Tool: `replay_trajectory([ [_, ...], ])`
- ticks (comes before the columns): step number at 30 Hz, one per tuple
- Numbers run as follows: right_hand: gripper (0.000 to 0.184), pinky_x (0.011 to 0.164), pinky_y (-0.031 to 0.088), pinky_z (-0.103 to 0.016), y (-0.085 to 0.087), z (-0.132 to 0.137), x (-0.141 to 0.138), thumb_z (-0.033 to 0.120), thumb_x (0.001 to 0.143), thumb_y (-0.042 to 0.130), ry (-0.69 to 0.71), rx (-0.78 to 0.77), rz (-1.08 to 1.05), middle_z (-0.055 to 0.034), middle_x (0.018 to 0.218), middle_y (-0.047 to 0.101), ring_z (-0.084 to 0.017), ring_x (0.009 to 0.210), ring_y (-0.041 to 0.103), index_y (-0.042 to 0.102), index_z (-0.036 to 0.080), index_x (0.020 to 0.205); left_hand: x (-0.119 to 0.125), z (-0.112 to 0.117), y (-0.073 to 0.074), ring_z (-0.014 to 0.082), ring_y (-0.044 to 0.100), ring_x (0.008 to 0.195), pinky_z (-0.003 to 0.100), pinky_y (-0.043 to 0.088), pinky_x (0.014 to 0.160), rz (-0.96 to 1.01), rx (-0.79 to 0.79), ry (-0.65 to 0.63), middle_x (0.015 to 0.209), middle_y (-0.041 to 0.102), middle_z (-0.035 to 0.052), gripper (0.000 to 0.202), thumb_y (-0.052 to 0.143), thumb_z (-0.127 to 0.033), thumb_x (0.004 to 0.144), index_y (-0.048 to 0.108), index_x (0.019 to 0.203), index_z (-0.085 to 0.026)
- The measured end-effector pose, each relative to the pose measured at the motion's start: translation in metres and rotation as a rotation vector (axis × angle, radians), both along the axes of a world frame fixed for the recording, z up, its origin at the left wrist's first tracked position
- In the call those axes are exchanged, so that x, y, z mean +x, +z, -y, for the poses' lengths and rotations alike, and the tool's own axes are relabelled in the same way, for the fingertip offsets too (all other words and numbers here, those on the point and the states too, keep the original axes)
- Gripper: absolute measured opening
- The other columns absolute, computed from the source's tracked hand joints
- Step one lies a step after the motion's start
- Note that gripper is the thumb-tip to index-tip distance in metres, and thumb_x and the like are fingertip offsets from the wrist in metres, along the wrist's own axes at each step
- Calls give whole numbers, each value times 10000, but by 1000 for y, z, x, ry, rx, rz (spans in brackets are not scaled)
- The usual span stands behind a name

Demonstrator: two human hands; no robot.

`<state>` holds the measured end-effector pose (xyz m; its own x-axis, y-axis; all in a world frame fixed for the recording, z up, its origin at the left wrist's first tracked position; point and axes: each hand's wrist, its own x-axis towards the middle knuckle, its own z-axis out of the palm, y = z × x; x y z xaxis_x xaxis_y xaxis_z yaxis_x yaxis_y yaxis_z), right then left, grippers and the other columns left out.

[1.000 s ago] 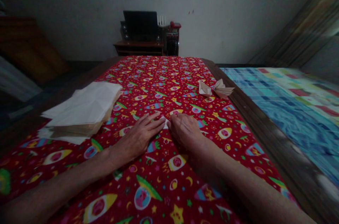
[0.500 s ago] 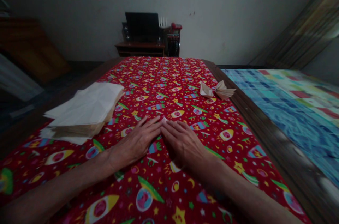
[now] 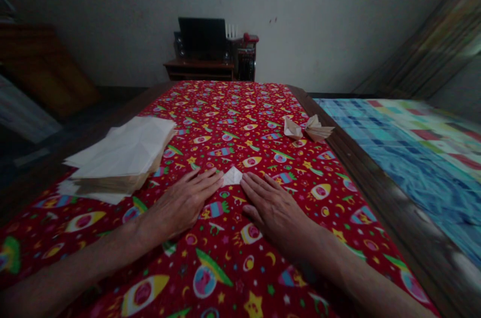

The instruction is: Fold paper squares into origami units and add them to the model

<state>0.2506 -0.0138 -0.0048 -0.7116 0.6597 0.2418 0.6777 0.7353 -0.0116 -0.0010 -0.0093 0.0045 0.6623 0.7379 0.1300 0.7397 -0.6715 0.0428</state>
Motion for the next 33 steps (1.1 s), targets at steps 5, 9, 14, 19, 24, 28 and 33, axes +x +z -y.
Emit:
replay_trajectory([
  [5, 472, 1096, 346, -409, 2, 2, 3, 318, 974, 360, -15, 11, 14, -116, 1447, 385, -217, 1355, 319, 396, 111, 1397, -4, 4, 1, 233, 341, 1353, 431, 277, 1119, -29, 13, 16, 1446, 410, 72, 568, 371, -18, 787, 448, 1343, -101],
  [9, 477, 1090, 356, -421, -1, 4, 7, 322, 971, 370, -37, 3, -9, -96, 1447, 388, -222, 1349, 331, 378, 138, 1411, -9, 4, -3, 233, 368, 1338, 419, 317, 1105, -2, 34, 0, 1429, 436, 77, 558, 376, -11, 790, 460, 1335, -96],
  [14, 434, 1078, 379, -417, 0, 5, 6, 272, 969, 366, -49, 29, -15, -108, 1402, 454, -227, 1319, 385, 448, 104, 1360, -15, -6, -10, 250, 477, 1247, 420, 394, 1050, 137, 95, -83, 1309, 561, 112, 469, 403, -2, 786, 572, 1216, -78],
  [19, 336, 1024, 442, -367, -1, 1, -4, 217, 939, 416, -45, 105, -119, -107, 1264, 597, -213, 1188, 539, 578, 116, 1215, -12, -21, -11, 175, 599, 991, 306, 493, 894, 485, 100, -15, 1016, 686, 68, 335, 412, 10, 803, 688, 925, -138],
  [24, 231, 893, 511, -389, -5, -3, -12, 199, 922, 443, -68, 177, -164, -113, 1090, 686, -235, 1014, 636, 634, 138, 1038, 11, -25, -2, 203, 549, 893, 347, 469, 824, 391, 60, 132, 901, 621, 68, 207, 440, -158, 900, 644, 934, -145],
  [28, 172, 824, 510, -375, -4, -7, -15, 178, 918, 443, -62, 158, -180, -109, 1018, 690, -230, 956, 637, 614, 163, 928, 28, -32, -4, 220, 522, 873, 348, 447, 781, 356, 9, 190, 883, 576, 66, 163, 556, -301, 857, 589, 819, -146],
  [33, 133, 660, 482, -311, -5, -19, -20, 199, 900, 462, -108, 92, -265, -79, 766, 641, -205, 762, 608, 529, 182, 787, 34, -35, -10, 175, 538, 760, 286, 419, 686, 462, -113, 174, 793, 568, 20, 107, 584, -244, 818, 548, 750, -170],
])
